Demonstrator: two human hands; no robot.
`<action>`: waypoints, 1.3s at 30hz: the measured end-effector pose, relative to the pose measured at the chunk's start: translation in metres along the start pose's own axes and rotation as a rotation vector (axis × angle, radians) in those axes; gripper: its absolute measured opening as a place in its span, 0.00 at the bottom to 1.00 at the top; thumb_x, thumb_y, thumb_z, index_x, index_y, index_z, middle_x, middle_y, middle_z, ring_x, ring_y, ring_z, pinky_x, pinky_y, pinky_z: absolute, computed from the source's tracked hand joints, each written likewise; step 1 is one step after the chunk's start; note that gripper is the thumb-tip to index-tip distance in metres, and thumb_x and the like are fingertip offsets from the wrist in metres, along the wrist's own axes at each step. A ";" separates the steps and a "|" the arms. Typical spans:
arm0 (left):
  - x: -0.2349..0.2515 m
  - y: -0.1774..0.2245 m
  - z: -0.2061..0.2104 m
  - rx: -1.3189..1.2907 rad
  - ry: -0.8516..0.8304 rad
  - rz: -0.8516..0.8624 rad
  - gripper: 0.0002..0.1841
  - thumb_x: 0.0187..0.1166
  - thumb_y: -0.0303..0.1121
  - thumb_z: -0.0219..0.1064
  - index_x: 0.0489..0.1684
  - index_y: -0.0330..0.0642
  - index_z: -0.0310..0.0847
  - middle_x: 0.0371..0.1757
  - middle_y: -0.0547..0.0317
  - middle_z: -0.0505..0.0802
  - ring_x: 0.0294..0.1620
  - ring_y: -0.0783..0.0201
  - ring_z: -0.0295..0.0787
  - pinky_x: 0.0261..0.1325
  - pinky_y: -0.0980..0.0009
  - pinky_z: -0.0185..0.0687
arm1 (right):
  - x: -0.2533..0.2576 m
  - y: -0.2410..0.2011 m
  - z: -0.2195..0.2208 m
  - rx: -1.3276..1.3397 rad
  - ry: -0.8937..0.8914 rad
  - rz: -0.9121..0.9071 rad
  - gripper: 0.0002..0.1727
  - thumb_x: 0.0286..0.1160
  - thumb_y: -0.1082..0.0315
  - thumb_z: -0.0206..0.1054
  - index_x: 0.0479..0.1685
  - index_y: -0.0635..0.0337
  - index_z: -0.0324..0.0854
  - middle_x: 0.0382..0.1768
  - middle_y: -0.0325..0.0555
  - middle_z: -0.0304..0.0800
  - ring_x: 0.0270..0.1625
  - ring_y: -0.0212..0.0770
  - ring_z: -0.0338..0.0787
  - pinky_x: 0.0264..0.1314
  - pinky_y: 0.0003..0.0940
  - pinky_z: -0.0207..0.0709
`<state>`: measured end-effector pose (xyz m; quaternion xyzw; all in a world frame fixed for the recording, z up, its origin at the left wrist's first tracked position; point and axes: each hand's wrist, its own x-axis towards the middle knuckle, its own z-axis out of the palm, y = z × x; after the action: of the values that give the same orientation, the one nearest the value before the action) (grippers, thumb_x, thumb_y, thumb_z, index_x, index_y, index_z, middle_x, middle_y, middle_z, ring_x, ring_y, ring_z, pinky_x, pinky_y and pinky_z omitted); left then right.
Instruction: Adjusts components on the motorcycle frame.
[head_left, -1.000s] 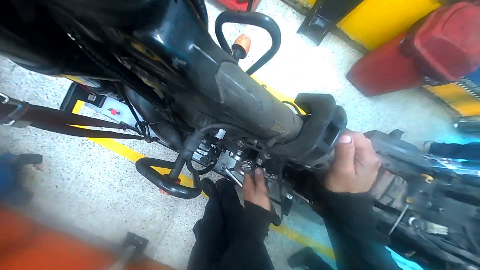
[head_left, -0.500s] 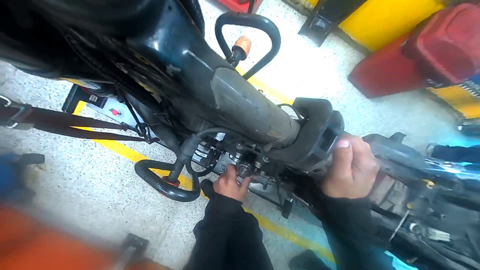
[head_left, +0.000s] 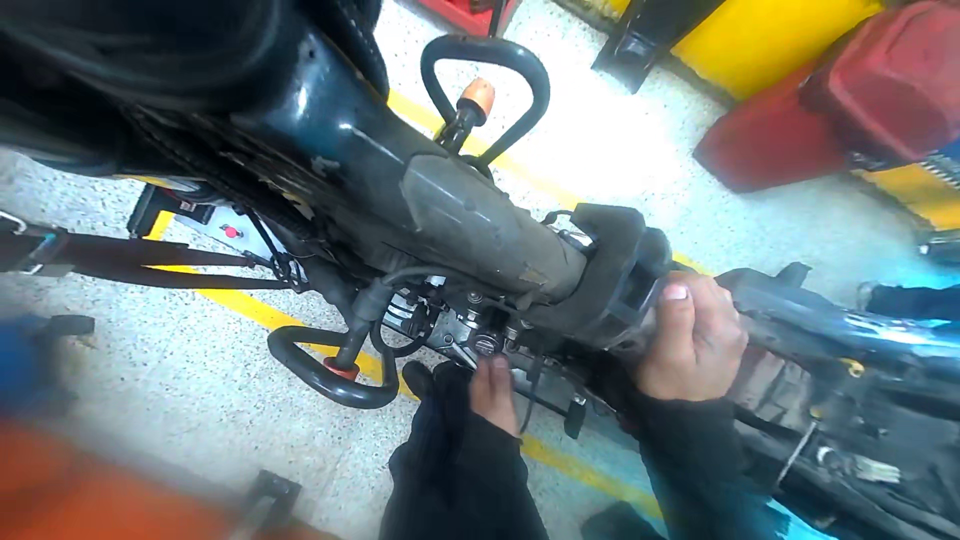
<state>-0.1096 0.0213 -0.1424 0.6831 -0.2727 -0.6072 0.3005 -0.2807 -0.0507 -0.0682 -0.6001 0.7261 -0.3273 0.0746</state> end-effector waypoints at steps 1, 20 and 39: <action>-0.006 0.006 0.018 -0.282 -0.008 -0.124 0.22 0.95 0.43 0.38 0.45 0.37 0.75 0.21 0.64 0.80 0.19 0.73 0.76 0.27 0.75 0.78 | 0.000 0.001 0.001 0.011 0.006 -0.009 0.29 0.92 0.50 0.45 0.45 0.62 0.89 0.42 0.51 0.91 0.53 0.45 0.86 0.67 0.47 0.71; 0.039 -0.017 -0.046 0.621 0.011 0.232 0.21 0.80 0.43 0.64 0.54 0.30 0.83 0.35 0.42 0.93 0.39 0.43 0.93 0.47 0.38 0.86 | 0.001 0.001 0.001 -0.013 0.002 -0.010 0.29 0.92 0.52 0.44 0.45 0.61 0.89 0.42 0.50 0.91 0.53 0.45 0.87 0.67 0.47 0.71; 0.020 -0.014 -0.022 0.043 -0.262 -0.129 0.10 0.86 0.32 0.63 0.44 0.33 0.84 0.24 0.58 0.87 0.24 0.67 0.84 0.33 0.69 0.84 | 0.000 0.002 -0.004 0.015 -0.040 -0.007 0.29 0.93 0.53 0.43 0.47 0.63 0.88 0.44 0.51 0.91 0.56 0.44 0.85 0.71 0.46 0.69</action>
<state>-0.0849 0.0176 -0.1641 0.6205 -0.2779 -0.7033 0.2079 -0.2847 -0.0490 -0.0666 -0.6085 0.7198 -0.3210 0.0926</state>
